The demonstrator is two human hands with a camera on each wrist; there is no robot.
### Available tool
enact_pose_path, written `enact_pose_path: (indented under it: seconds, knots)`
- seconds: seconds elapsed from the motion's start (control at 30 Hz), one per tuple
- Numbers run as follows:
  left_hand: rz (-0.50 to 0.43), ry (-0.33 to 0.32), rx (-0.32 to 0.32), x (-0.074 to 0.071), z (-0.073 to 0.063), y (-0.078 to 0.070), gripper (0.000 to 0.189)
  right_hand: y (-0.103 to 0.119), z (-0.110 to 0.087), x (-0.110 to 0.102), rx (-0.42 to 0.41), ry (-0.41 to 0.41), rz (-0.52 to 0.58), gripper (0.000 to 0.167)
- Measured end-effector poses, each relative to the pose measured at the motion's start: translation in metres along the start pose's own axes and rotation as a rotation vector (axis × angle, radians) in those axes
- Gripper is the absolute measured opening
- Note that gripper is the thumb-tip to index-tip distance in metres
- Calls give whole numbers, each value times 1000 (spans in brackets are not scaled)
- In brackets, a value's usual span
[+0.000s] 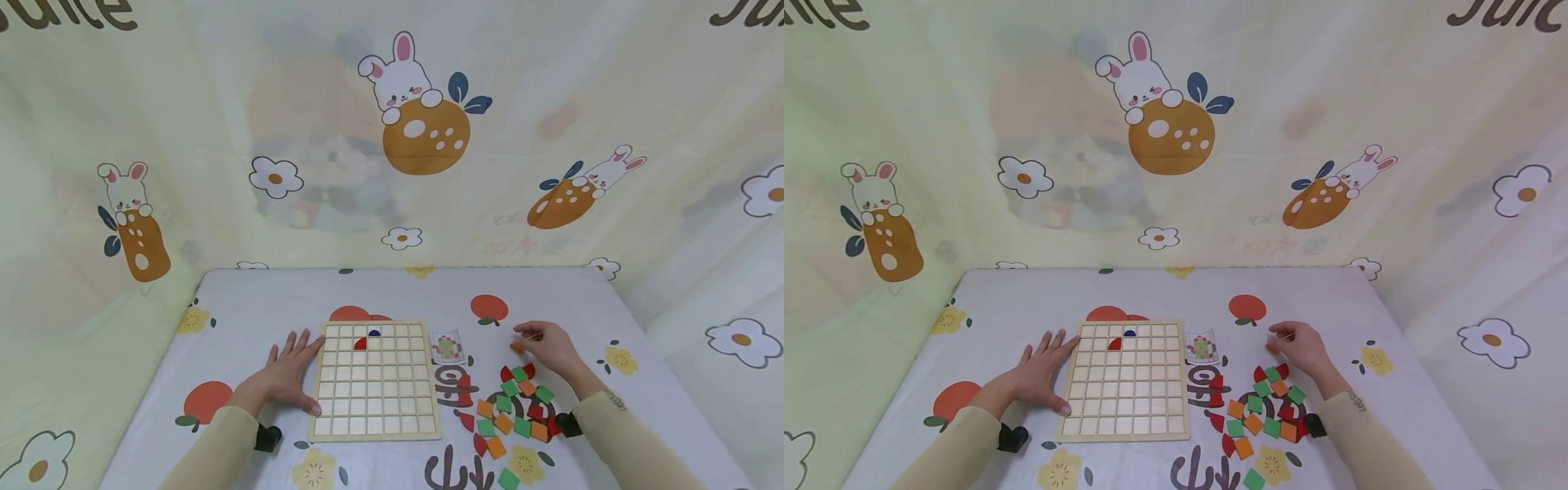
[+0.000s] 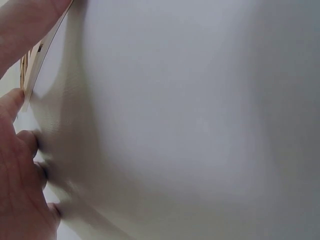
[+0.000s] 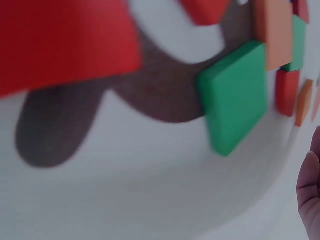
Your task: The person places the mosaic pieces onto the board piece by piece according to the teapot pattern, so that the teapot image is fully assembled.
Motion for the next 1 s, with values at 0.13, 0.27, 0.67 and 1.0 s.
enact_pose_path:
  seconds: [0.13,0.27,0.67,1.0]
  knots:
    - [-6,-3,5,0,0,0,135,-14,1,4,40,20,0,38]
    - [-6,-9,5,0,1,1,136,-24,-1,7,80,34,-24,44]
    - [-4,-9,0,0,1,1,136,-35,0,10,140,46,-48,46]
    - [-4,-7,-10,-1,0,0,134,-34,0,6,164,43,-38,47]
Point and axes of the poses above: each hand's wrist, its own z-axis towards the middle knuckle, its own x-axis out of the palm, y = z × x, the point moved 9 cm from there along z, towards the middle knuckle, and after that the axes turned 1 degree about -z, right-handed, at the moved point
